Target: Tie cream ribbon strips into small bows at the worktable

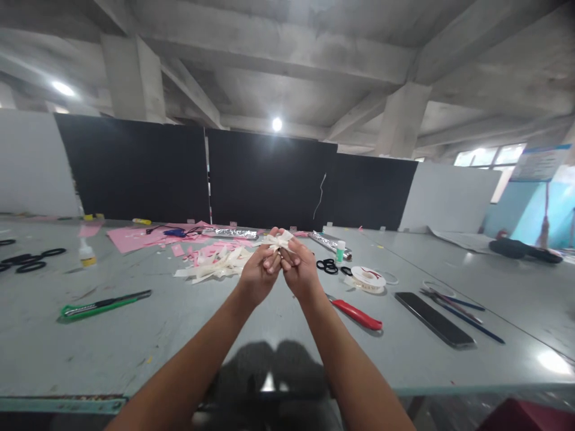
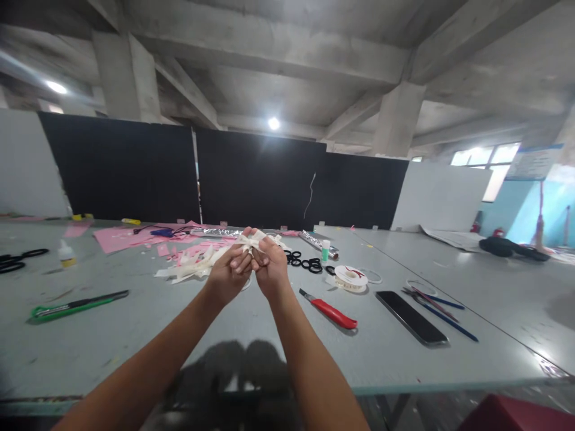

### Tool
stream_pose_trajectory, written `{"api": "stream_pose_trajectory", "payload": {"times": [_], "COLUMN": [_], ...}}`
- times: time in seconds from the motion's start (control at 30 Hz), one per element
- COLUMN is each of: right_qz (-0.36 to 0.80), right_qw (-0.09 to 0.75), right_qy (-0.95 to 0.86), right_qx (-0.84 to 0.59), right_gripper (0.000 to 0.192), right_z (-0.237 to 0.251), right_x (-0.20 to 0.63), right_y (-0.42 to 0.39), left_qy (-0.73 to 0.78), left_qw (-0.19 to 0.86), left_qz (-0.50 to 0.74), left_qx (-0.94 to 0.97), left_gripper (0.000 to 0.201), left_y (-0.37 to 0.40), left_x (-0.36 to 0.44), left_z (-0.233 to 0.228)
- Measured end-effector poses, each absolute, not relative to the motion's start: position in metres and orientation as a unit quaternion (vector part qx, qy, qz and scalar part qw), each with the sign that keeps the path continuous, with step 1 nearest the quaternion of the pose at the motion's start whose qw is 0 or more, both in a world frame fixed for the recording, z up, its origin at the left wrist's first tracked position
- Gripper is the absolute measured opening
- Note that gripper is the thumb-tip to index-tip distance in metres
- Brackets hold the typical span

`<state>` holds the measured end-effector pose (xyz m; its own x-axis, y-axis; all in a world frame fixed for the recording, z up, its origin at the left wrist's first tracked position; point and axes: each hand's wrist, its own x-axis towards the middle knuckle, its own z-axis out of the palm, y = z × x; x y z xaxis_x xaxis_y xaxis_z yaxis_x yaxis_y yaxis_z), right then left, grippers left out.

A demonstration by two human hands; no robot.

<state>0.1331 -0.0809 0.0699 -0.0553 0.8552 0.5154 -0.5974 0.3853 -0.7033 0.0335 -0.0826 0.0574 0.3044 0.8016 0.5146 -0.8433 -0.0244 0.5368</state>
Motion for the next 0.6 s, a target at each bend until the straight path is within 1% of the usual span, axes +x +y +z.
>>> {"api": "stream_pose_trajectory", "payload": {"times": [0.07, 0.17, 0.23, 0.3, 0.37, 0.43, 0.53, 0.6], "right_qz": [0.58, 0.597, 0.598, 0.564, 0.487, 0.381, 0.198, 0.106], "right_qw": [0.68, 0.701, 0.687, 0.672, 0.659, 0.637, 0.568, 0.52], "right_qy": [-0.443, -0.389, -0.409, -0.466, -0.545, -0.628, -0.726, -0.752], "right_qx": [-0.067, -0.034, -0.054, -0.112, -0.178, -0.233, -0.333, -0.391], "right_gripper": [0.019, 0.03, 0.037, 0.042, 0.044, 0.046, 0.05, 0.049], "right_z": [0.074, 0.067, 0.056, 0.043, 0.033, 0.028, 0.032, 0.036], "right_x": [0.131, 0.127, 0.126, 0.128, 0.133, 0.139, 0.145, 0.146], "right_y": [-0.1, -0.125, -0.139, -0.152, -0.165, -0.178, -0.195, -0.201], "left_qy": [-0.038, -0.036, -0.016, 0.03, 0.084, 0.118, 0.164, 0.185], "left_qw": [0.713, 0.723, 0.724, 0.697, 0.67, 0.647, 0.616, 0.597], "left_qz": [0.595, 0.607, 0.602, 0.609, 0.604, 0.602, 0.599, 0.595], "left_qx": [0.37, 0.329, 0.337, 0.378, 0.424, 0.453, 0.485, 0.505], "left_gripper": [0.052, 0.053, 0.058, 0.061, 0.067, 0.073, 0.08, 0.082], "left_y": [-0.105, -0.131, -0.144, -0.153, -0.163, -0.173, -0.185, -0.191], "left_x": [0.037, 0.039, 0.037, 0.035, 0.03, 0.025, 0.017, 0.013], "left_z": [0.063, 0.06, 0.052, 0.041, 0.033, 0.028, 0.026, 0.026]}}
